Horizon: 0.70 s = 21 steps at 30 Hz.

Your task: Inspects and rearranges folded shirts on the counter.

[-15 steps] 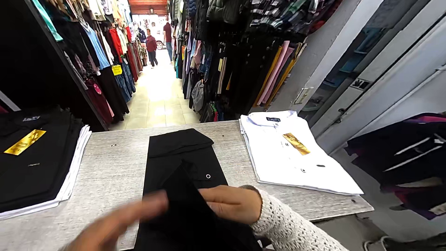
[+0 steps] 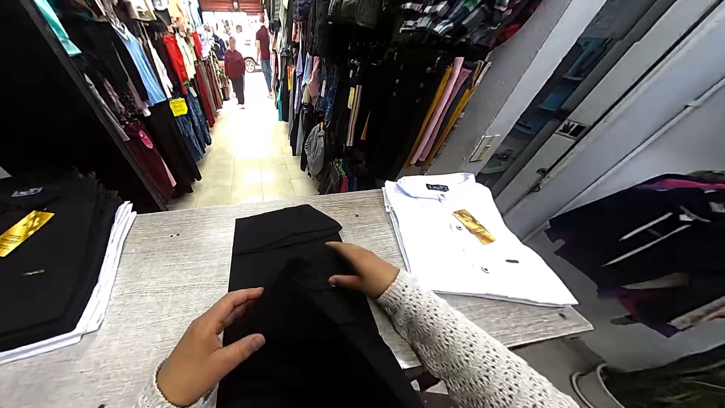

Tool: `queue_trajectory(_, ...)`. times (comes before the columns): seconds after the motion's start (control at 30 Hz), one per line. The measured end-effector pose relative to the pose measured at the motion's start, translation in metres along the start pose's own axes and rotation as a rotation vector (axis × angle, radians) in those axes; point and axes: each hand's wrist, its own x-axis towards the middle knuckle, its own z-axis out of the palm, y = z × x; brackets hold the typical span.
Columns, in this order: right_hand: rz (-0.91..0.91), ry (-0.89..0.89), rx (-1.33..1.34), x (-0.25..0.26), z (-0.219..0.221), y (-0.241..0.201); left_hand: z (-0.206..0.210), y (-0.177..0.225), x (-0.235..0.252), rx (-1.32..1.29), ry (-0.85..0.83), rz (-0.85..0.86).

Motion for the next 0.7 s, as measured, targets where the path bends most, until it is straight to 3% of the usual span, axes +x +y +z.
queue_trajectory(0.23, 0.109, -0.057, -0.021, 0.004, 0.004, -0.009, 0.008, -0.007, 0.009, 0.073, 0.107, -0.254)
queue_trajectory(0.43, 0.159, -0.053, -0.009, 0.003, 0.001, -0.011, 0.010, -0.015, 0.006, -0.197, 0.143, -0.120)
queue_trajectory(0.6, -0.097, 0.133, 0.333, -0.025, -0.011, -0.023, -0.003, -0.005, -0.009, -0.336, 0.007, 0.142)
queue_trajectory(0.7, -0.387, 0.002, 0.514, -0.069, -0.026, -0.040, -0.018, 0.020, -0.038, -0.369, -0.100, 0.240)
